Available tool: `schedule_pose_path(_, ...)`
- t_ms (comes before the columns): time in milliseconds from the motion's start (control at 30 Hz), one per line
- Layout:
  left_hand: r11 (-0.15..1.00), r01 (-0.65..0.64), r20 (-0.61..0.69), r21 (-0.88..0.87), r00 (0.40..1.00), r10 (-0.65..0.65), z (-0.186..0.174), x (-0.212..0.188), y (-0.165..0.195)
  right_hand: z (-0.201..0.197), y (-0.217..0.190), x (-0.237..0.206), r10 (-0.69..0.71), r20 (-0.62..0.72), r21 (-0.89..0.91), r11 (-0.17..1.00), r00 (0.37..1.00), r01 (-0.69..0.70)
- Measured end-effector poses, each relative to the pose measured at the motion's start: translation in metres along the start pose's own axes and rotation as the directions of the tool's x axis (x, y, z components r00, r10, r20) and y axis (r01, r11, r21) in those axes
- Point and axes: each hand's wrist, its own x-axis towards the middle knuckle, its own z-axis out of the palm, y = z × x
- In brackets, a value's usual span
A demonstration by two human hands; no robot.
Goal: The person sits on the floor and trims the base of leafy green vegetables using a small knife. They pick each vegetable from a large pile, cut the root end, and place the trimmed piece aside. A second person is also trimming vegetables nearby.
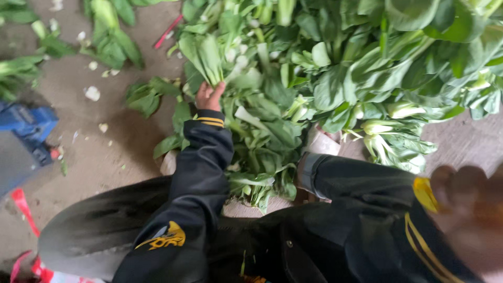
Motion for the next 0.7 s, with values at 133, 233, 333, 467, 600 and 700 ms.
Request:
schedule_pose_path(133,0.679,0.386,0.151,-0.624,0.913,-0.379,-0.016,-0.034,0.069,0.061,0.023,0.019,0.186,0.201,0.071,0.976,0.962,-0.204)
schedule_pose_path(233,0.625,0.463,0.201,-0.628,0.873,-0.444,-0.001,-0.068,0.135,0.122,0.065,0.028,0.365,0.268,-0.040,0.929,0.891,-0.369)
schedule_pose_path(333,0.682,0.403,0.319,-0.610,0.913,-0.255,0.011,-0.105,0.208,0.173,0.089,-0.005,0.179,0.571,-0.571,0.788,0.801,0.231)
schedule_pose_path(467,0.647,0.367,0.329,-0.669,0.926,-0.184,0.014,-0.136,0.280,0.222,0.099,-0.028,0.111,0.848,-0.465,0.625,0.518,0.627)
schedule_pose_path(600,0.582,0.321,0.327,-0.747,0.940,-0.099,0.014,-0.156,0.301,0.243,0.110,-0.043,0.046,0.856,-0.453,0.545,0.515,0.705)
schedule_pose_path(700,0.552,0.323,0.308,-0.769,0.943,-0.123,0.018,-0.167,0.297,0.242,0.121,-0.047,0.000,0.822,-0.488,0.517,0.570,0.704)
